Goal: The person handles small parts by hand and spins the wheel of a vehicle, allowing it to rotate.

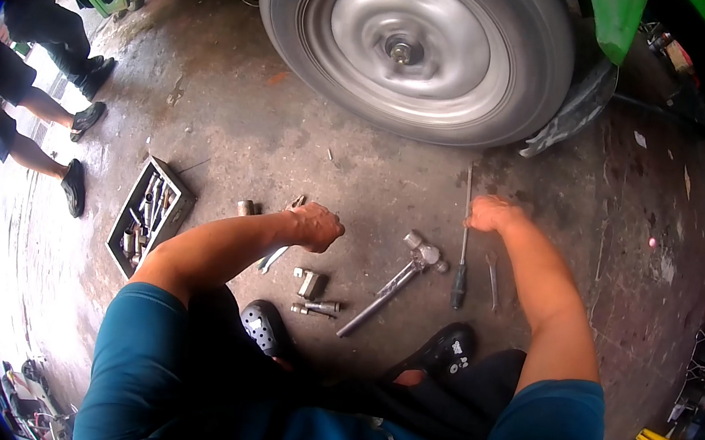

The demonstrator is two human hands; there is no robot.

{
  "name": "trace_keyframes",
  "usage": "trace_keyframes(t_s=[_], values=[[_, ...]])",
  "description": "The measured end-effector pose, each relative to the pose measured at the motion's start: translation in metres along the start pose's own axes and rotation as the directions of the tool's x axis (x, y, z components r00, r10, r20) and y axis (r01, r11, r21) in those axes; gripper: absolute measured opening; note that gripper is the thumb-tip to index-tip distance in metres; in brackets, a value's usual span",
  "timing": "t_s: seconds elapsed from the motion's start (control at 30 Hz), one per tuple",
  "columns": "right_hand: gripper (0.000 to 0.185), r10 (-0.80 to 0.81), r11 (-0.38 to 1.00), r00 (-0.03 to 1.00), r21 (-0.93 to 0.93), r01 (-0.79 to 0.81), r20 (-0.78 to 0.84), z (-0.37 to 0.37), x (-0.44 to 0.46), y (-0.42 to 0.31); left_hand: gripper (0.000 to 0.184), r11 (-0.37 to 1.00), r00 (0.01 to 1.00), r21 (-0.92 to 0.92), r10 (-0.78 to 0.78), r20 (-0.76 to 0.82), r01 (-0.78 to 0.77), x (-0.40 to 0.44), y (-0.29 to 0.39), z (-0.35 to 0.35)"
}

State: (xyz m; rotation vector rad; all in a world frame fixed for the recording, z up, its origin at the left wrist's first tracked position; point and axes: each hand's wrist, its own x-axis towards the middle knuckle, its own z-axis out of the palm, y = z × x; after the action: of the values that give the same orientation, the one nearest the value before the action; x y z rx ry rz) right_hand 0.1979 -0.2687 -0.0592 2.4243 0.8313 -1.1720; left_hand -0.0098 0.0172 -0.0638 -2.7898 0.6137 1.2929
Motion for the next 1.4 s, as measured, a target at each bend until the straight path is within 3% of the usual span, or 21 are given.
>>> trace_keyframes(t_s=[1.4], values=[[0.053,0.040,0.999,0.999,0.010,-0.040,0.008,-0.011,-0.014,-0.010,0.029,1.000,1.000,-0.016,-0.005,-0.019,0.004,0.001,0.000,0.000]])
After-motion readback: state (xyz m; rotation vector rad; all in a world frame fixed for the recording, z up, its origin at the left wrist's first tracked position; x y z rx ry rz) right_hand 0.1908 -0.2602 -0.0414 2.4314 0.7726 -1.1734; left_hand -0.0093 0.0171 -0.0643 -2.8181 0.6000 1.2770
